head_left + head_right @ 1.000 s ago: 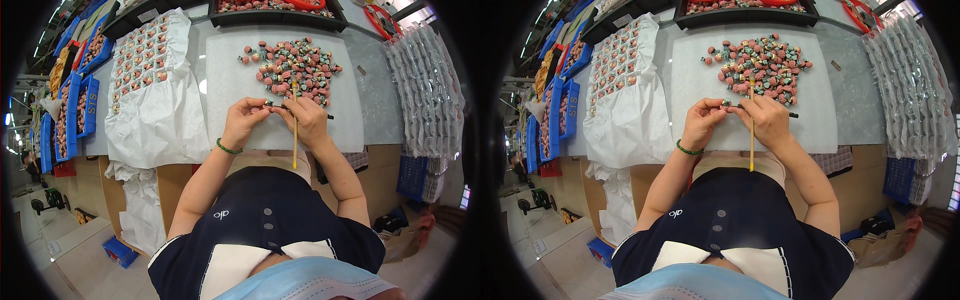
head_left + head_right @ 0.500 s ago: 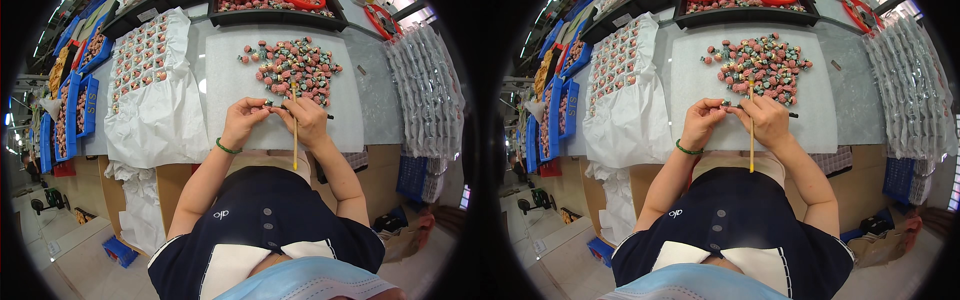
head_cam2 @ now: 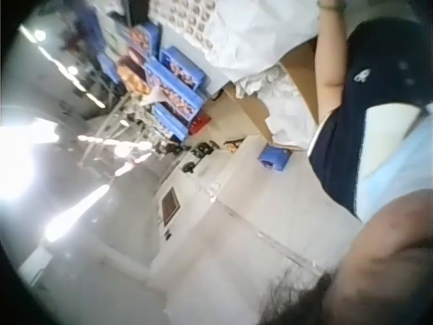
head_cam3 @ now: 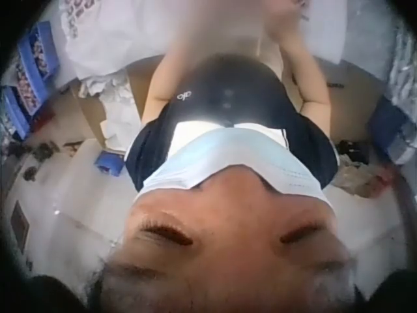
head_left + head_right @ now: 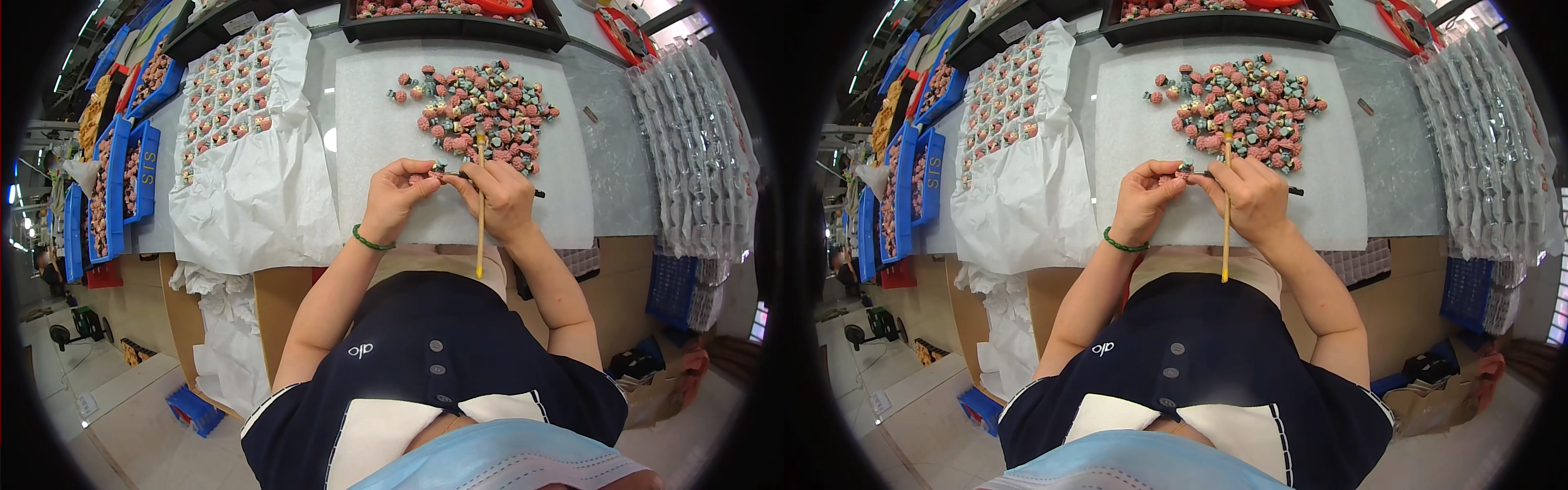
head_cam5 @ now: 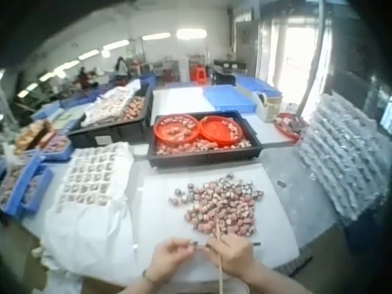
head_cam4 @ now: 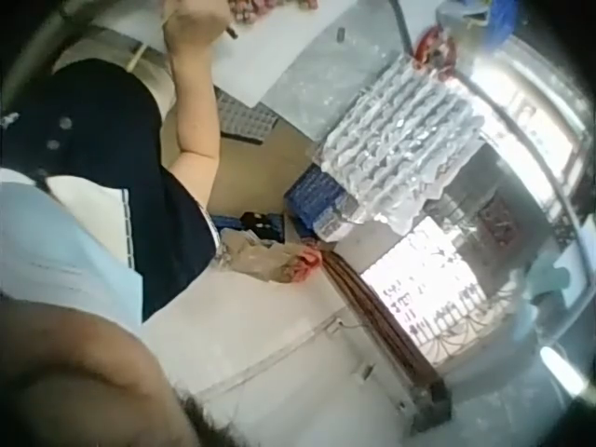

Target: The recorder is assembling or inspecting small colorful toy components at a factory workbench, using a thin wooden stick to manipulate the pieces.

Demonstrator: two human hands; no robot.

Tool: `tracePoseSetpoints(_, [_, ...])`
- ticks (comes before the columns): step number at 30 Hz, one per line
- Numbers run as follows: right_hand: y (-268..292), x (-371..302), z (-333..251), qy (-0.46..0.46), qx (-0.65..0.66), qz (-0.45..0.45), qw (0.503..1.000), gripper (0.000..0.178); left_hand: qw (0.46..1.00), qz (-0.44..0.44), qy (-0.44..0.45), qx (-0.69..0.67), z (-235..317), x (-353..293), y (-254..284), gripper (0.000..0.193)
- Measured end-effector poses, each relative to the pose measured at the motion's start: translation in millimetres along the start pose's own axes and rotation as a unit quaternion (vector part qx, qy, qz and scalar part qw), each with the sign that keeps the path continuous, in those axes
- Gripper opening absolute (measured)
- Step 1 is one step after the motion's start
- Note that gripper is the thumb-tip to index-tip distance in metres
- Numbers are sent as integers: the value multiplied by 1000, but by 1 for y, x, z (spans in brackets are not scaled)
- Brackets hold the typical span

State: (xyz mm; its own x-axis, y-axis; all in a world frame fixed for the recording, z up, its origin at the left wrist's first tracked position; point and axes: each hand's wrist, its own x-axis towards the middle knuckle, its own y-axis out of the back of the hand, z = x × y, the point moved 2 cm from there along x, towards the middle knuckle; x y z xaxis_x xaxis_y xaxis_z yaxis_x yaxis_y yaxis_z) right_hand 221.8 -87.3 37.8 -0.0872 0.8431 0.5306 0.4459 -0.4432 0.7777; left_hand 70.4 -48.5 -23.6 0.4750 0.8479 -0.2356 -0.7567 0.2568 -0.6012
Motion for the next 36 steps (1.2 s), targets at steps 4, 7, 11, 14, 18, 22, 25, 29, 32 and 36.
tracePoseSetpoints(4, [-2,0,0,-1,1,-3,1000,20,1000,4,4,-2,0,0,0,23])
tracePoseSetpoints(7, [-4,0,1,3,2,-2,1000,20,1000,3,-2,-3,0,1,2,22])
tracePoseSetpoints(11, [-5,1,2,7,6,1,1000,20,1000,5,0,-3,0,2,2,23])
tracePoseSetpoints(14, [-4,1,1,7,7,0,1000,20,1000,0,4,-2,-1,3,5,23])
tracePoseSetpoints(18, [-5,1,0,-2,6,-1,1000,19,1000,-6,7,-3,-1,2,5,23])
tracePoseSetpoints(22, [-6,0,0,-2,6,5,1000,19,1000,-9,2,-1,0,2,5,23])
tracePoseSetpoints(25, [-5,1,0,4,4,0,1000,20,1000,2,5,-6,0,2,4,23])
tracePoseSetpoints(29, [-6,1,1,7,1,-2,1000,20,1000,2,4,-8,1,2,4,23])
tracePoseSetpoints(32, [-5,1,0,7,-3,-3,1000,20,1000,3,5,-12,1,2,3,22])
tracePoseSetpoints(36, [-5,1,0,0,10,0,1000,20,1000,-1,2,-9,0,2,4,22])
